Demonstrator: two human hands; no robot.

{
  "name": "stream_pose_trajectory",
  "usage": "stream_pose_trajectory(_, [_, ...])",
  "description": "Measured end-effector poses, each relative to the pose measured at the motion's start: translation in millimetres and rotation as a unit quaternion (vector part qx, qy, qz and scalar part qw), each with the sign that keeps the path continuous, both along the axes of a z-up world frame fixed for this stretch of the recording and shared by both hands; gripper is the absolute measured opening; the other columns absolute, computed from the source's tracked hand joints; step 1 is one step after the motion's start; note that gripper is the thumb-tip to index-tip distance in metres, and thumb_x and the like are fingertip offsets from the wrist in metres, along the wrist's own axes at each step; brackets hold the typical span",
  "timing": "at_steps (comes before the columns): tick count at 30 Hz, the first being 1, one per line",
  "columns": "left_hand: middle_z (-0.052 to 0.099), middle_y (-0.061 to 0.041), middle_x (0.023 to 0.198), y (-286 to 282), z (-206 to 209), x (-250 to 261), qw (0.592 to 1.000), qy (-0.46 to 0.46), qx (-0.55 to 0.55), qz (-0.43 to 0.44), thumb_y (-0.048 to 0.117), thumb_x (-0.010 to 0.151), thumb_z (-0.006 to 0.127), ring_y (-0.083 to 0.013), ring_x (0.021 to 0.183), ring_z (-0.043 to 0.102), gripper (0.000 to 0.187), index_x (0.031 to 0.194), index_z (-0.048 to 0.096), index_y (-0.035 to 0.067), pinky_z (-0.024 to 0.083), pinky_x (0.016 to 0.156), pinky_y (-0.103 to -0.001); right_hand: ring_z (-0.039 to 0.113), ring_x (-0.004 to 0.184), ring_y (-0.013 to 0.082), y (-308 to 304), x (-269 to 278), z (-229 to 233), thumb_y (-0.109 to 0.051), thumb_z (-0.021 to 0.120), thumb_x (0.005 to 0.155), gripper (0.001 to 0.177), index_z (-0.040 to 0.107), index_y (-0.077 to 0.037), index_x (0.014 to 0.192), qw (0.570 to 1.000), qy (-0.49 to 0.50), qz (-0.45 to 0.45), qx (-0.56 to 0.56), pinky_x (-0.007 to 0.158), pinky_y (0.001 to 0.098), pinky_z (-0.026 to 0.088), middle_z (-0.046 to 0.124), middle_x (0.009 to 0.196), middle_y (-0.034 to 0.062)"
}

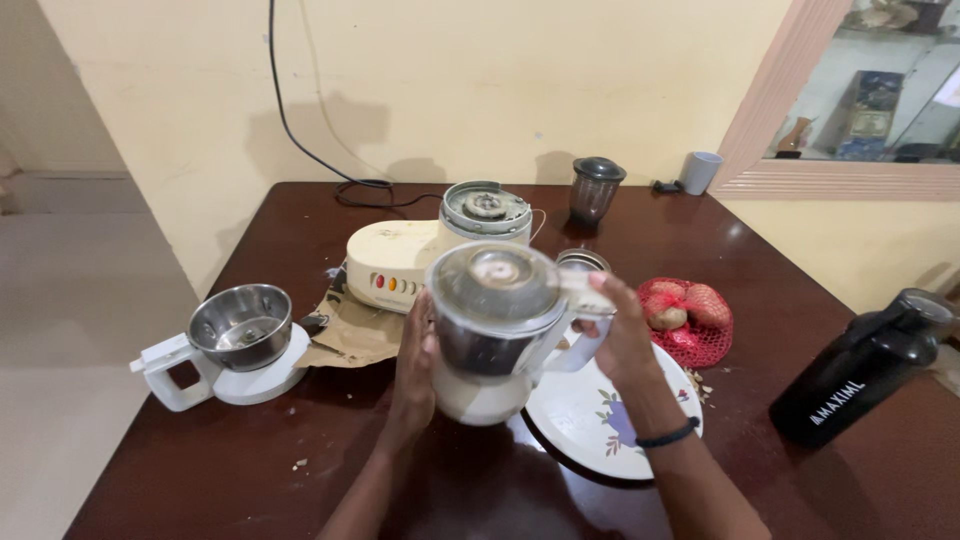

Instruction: The person cuts a piece of coconut on a plate with a knife, drops the cut pieces into a mixer grinder jar, fits the lid on the jar, mounts the jar on the blender base and presses the control buttons to run the blender.

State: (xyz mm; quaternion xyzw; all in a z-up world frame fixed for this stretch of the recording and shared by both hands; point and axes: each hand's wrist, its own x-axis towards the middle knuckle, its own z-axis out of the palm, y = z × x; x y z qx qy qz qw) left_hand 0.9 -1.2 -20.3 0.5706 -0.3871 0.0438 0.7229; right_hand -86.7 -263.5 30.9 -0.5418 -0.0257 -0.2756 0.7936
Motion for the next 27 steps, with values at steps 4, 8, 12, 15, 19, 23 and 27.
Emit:
stream_pose_trajectory(4, [0.029,-0.022,0.168,-2,-24,22,0.995,-0.028,0.01,0.092,0.056,0.104,0.031,-0.0384,0.157,0.028,0.079,0.161,0.029,0.001,0.025,0.125,-0.051,0.047,0.054,0.0067,-16,5,34,-0.034,0.065,0.089,0.032,0.07,-0.005,0.1,0.999,-0.003,-0.044,0.014,0.051,0.0243,0.039,0.061,0.072,-0.0005])
stream_pose_trajectory(8, [0.035,-0.023,0.162,-6,-51,35,0.991,-0.033,0.044,0.125,0.044,0.105,0.04,-0.0366,0.149,0.039,0.068,0.158,0.034,0.002,0.033,0.121,-0.049,0.05,0.055,0.0079,-31,11,75,-0.035,0.066,0.094,0.025,0.065,-0.01,0.096,0.997,-0.05,-0.054,0.016,0.053,0.0267,0.045,0.057,0.069,-0.0014])
stream_pose_trajectory(12, [0.035,-0.025,0.162,-14,-61,34,0.986,-0.083,0.06,0.135,0.035,0.104,0.049,-0.0395,0.151,0.035,0.066,0.158,0.032,0.0,0.029,0.121,-0.049,0.049,0.052,0.0089,-43,25,124,-0.038,0.067,0.098,0.025,0.06,-0.014,0.091,0.994,-0.085,-0.067,-0.022,0.055,0.0296,0.048,0.052,0.062,-0.0022])
stream_pose_trajectory(15, [0.04,-0.025,0.158,-15,-61,24,0.989,-0.085,0.046,0.11,0.033,0.101,0.056,-0.0382,0.148,0.04,0.067,0.156,0.034,0.0,0.033,0.121,-0.048,0.05,0.052,0.0089,-46,33,152,-0.042,0.069,0.093,0.03,0.061,-0.014,0.09,0.989,-0.1,-0.09,-0.06,0.052,0.0307,0.047,0.054,0.062,-0.002])
stream_pose_trajectory(19, [0.039,-0.025,0.159,-17,-57,19,0.987,-0.092,0.073,0.112,0.029,0.098,0.062,-0.039,0.149,0.038,0.069,0.154,0.036,0.0,0.031,0.121,-0.049,0.05,0.055,0.0057,-48,47,181,-0.049,0.074,0.088,0.039,0.064,-0.013,0.094,0.983,-0.104,-0.135,-0.076,0.055,0.0267,0.048,0.052,0.064,-0.005])
stream_pose_trajectory(23, [0.037,-0.025,0.16,-19,-59,18,0.981,-0.117,0.096,0.124,0.029,0.095,0.064,-0.0396,0.15,0.036,0.07,0.154,0.037,0.0,0.031,0.121,-0.049,0.052,0.055,0.0053,-46,67,187,-0.052,0.078,0.084,0.047,0.064,-0.009,0.098,0.976,-0.107,-0.17,-0.083,0.053,0.0265,0.047,0.056,0.068,-0.0042])
stream_pose_trajectory(27, [0.036,-0.022,0.162,-16,-62,14,0.981,-0.111,0.112,0.111,0.031,0.094,0.066,-0.0391,0.152,0.033,0.072,0.154,0.037,0.002,0.03,0.122,-0.051,0.054,0.056,0.0042,-42,93,184,-0.05,0.079,0.083,0.048,0.065,-0.008,0.101,0.967,-0.091,-0.209,-0.112,0.05,0.0246,0.046,0.06,0.072,-0.0032])
